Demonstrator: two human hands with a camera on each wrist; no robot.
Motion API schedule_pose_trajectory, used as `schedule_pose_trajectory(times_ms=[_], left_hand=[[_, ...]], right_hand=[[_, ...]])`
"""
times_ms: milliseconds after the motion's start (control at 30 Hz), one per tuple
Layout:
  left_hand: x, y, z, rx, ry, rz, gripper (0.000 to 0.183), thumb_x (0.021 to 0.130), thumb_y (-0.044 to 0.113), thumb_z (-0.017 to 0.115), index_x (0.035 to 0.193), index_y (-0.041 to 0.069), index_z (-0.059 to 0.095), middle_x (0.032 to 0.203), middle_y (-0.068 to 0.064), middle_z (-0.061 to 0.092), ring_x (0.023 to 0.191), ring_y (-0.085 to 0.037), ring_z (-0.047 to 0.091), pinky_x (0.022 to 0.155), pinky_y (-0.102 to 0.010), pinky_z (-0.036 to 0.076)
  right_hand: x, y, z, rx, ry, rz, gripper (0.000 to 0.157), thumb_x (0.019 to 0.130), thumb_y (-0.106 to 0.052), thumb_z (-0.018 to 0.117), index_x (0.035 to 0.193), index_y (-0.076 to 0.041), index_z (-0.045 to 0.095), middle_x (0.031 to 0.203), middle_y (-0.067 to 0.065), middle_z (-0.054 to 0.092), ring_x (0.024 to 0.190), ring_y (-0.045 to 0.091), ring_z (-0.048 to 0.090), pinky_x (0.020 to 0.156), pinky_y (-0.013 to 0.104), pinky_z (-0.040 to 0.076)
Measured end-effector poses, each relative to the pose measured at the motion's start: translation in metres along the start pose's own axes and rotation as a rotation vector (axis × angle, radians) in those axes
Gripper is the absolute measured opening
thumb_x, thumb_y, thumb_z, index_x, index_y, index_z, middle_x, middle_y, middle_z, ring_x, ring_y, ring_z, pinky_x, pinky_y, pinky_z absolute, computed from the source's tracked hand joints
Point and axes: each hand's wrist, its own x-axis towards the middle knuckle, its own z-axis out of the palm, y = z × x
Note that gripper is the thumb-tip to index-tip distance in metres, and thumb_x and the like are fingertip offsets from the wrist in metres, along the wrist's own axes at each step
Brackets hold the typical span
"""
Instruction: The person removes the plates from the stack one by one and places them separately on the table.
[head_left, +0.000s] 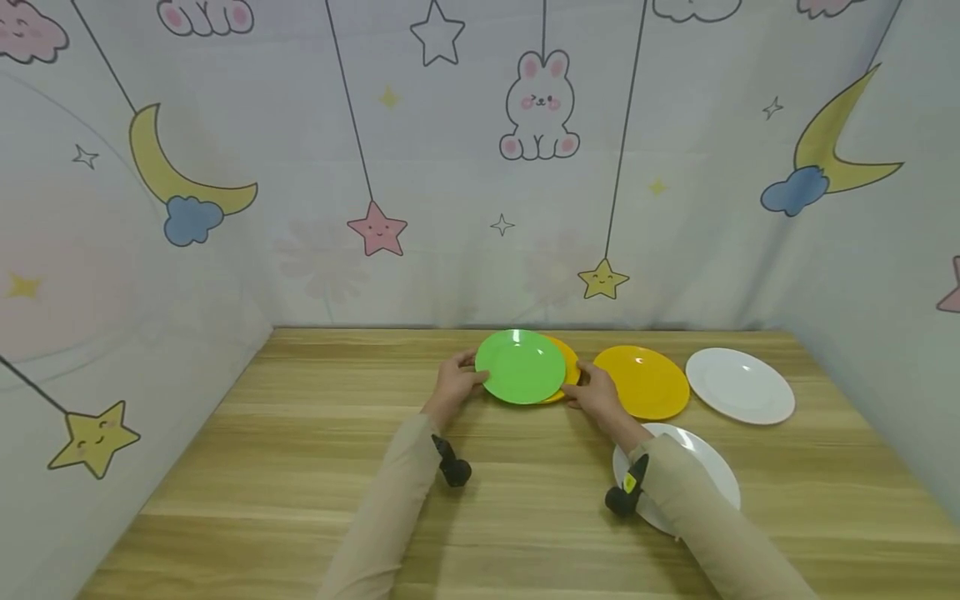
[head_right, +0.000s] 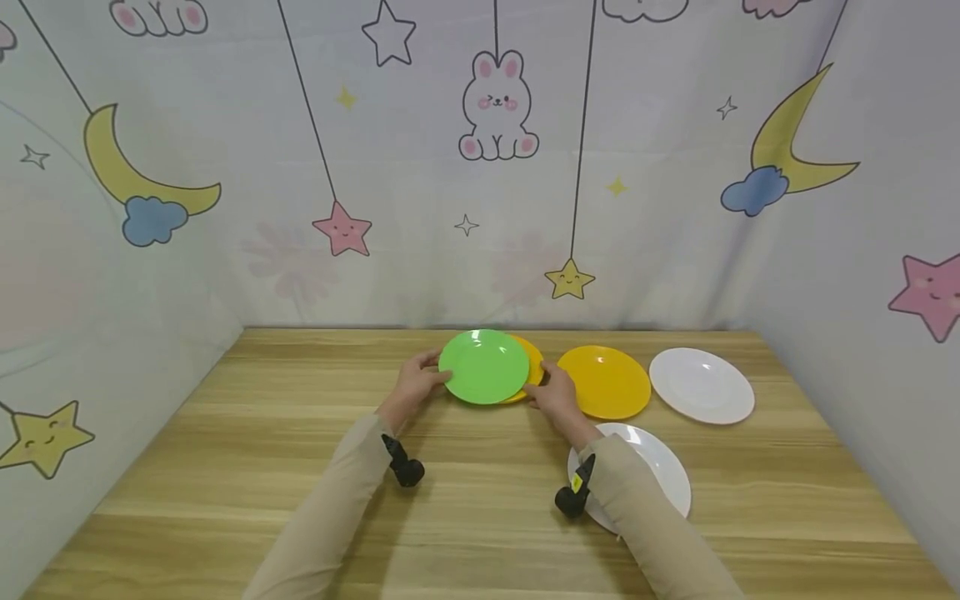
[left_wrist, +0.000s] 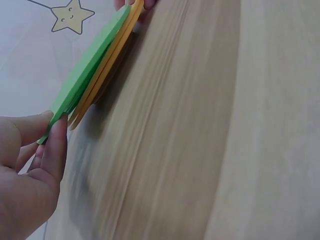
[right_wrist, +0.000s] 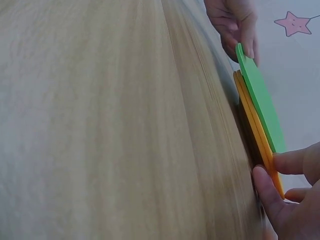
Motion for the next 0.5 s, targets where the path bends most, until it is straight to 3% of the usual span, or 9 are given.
schedule_pose_trajectory(times_ms=[200, 500], left_hand=[[-0.002, 0.001, -0.005, 0.03, 0.007, 0.028, 0.052, 0.081, -0.004, 0.062, 0.13, 0.001, 0.046, 0.118, -0.018, 0.048, 0.084, -0.017, 0.056, 0.073, -0.027, 0.054], [-0.005, 0.01, -0.023, 0.055, 0.022, 0.069, 0.054, 0.082, -0.005, 0.061, 0.133, -0.001, 0.042, 0.119, -0.018, 0.047, 0.079, -0.014, 0.054, 0.075, -0.034, 0.053]], right_hand=[[-0.001, -0.002, 0.001, -0.003, 0.007, 0.022, 0.066, 0.087, -0.003, 0.059, 0.141, 0.004, 0.022, 0.145, 0.023, 0.023, 0.084, 0.022, 0.062, 0.066, 0.026, 0.055], [0.001, 0.0, 0.002, -0.025, 0.031, 0.041, 0.066, 0.087, -0.004, 0.058, 0.142, 0.001, 0.022, 0.146, 0.02, 0.022, 0.081, 0.018, 0.062, 0.066, 0.023, 0.055]])
